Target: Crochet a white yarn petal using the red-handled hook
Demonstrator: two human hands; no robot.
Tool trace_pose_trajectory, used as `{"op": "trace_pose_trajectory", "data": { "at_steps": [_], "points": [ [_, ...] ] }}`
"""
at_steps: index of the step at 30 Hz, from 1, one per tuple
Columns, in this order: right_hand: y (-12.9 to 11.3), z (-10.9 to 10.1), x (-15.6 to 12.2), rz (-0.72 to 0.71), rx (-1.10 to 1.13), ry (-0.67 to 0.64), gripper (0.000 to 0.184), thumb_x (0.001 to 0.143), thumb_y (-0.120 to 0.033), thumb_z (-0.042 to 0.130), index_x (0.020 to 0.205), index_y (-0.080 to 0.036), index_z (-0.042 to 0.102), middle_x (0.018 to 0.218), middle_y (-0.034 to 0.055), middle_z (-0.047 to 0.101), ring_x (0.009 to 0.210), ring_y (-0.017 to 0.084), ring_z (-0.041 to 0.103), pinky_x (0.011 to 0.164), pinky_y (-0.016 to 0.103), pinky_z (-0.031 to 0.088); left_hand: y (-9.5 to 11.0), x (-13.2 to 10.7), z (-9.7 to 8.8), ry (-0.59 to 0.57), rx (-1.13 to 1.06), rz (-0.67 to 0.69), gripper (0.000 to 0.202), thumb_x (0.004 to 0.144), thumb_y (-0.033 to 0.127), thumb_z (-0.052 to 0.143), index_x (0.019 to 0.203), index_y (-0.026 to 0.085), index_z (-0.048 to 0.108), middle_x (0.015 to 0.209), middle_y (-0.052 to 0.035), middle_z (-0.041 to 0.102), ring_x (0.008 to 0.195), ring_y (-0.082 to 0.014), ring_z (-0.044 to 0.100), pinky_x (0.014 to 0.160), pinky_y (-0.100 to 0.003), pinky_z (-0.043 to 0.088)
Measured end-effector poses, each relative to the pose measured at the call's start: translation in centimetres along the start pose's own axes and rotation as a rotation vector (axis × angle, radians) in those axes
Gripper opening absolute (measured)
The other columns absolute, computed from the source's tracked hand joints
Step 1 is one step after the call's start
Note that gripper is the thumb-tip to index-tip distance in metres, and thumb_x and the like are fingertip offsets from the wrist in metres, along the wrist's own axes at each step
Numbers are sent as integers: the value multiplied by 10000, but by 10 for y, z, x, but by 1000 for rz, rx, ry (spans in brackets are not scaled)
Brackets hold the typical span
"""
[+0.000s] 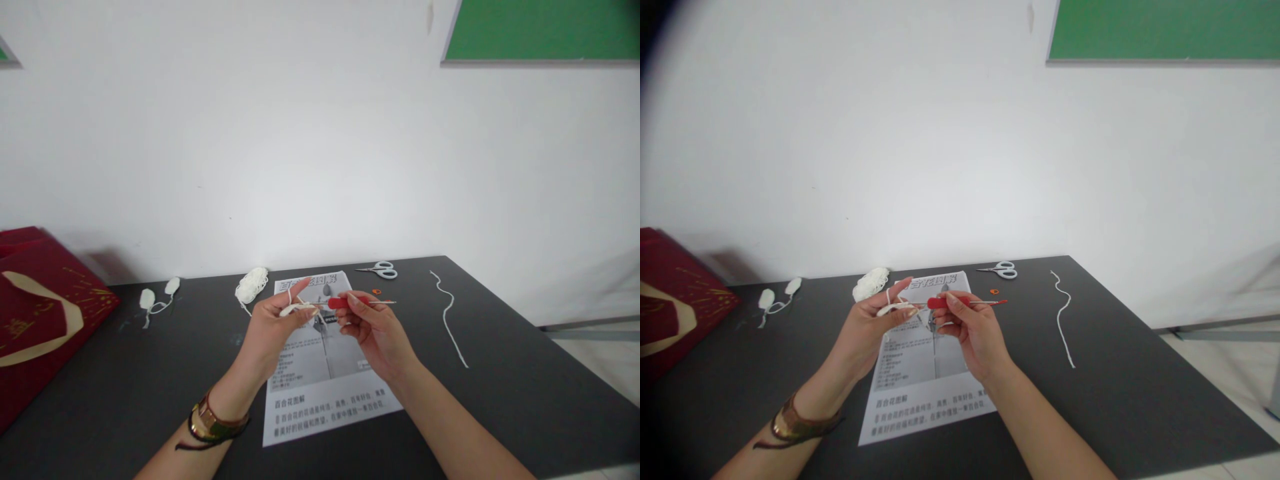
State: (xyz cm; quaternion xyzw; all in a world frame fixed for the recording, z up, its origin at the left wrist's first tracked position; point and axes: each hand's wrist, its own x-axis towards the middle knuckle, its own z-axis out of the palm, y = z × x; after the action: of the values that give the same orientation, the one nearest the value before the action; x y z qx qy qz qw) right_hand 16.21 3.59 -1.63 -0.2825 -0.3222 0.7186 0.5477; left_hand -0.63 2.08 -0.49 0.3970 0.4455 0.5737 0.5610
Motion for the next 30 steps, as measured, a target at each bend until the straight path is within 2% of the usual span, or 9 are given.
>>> {"op": "trace_pose_trajectory", "data": {
  "at_steps": [4,8,13,18,20,23,25,28,30],
  "points": [
    [0,-2,1,13,0,4,180,729,-287,734,833,-142,706,716,45,741,525,84,634,458,143,525,1,-1,0,-40,-21,-22,591,621,196,789,1187,218,622,820,-54,750,712,-157,645,730,-299,483],
    [0,-3,2,8,-11,-3,177,741,-292,723,844,-148,704,723,39,739,521,81,627,442,140,506,1,-2,-2,-64,4,-27,563,651,211,772,1193,223,616,867,-54,750,735,-149,644,755,-287,478],
    [-1,-2,0,-32,-74,6,190,738,-309,719,833,-146,705,752,56,743,520,89,618,432,154,487,6,-1,-4,-63,213,89,474,683,238,741,1148,214,651,897,-31,721,811,-160,621,786,-273,455],
    [-2,-1,-1,-64,-129,11,174,738,-305,714,815,-149,703,765,62,746,521,90,608,426,154,468,9,1,-6,-60,364,164,431,690,247,717,1115,191,673,895,-42,714,861,-208,617,800,-308,453],
    [-1,-1,-1,-67,-139,10,166,742,-299,710,812,-149,702,760,62,746,521,89,605,427,152,464,7,2,-6,-61,392,174,360,692,237,712,1050,196,702,1011,-56,709,925,-221,612,814,-306,446],
    [0,-2,0,-57,-134,13,160,737,-294,715,809,-152,704,760,59,748,523,89,609,430,151,464,5,3,-4,-57,367,175,137,677,224,721,807,187,741,1159,-62,664,1000,-236,597,815,-294,440],
    [0,-2,0,-40,-116,20,163,726,-296,726,804,-154,706,757,58,750,520,90,613,435,154,472,3,3,-3,-45,302,150,137,658,214,738,791,179,740,1067,-68,695,944,-225,612,795,-293,442],
    [0,-3,1,-14,-83,20,180,715,-303,737,811,-153,709,757,58,751,523,91,621,447,158,488,0,3,-3,-18,172,85,423,629,195,768,1046,199,702,716,-1,680,696,-159,611,723,-287,447],
    [1,-4,1,0,-63,10,185,715,-299,739,820,-149,710,762,59,750,528,89,626,452,154,494,-1,3,-3,0,118,77,513,615,185,780,1115,211,672,635,33,635,621,-130,583,697,-276,445]
  ]
}}
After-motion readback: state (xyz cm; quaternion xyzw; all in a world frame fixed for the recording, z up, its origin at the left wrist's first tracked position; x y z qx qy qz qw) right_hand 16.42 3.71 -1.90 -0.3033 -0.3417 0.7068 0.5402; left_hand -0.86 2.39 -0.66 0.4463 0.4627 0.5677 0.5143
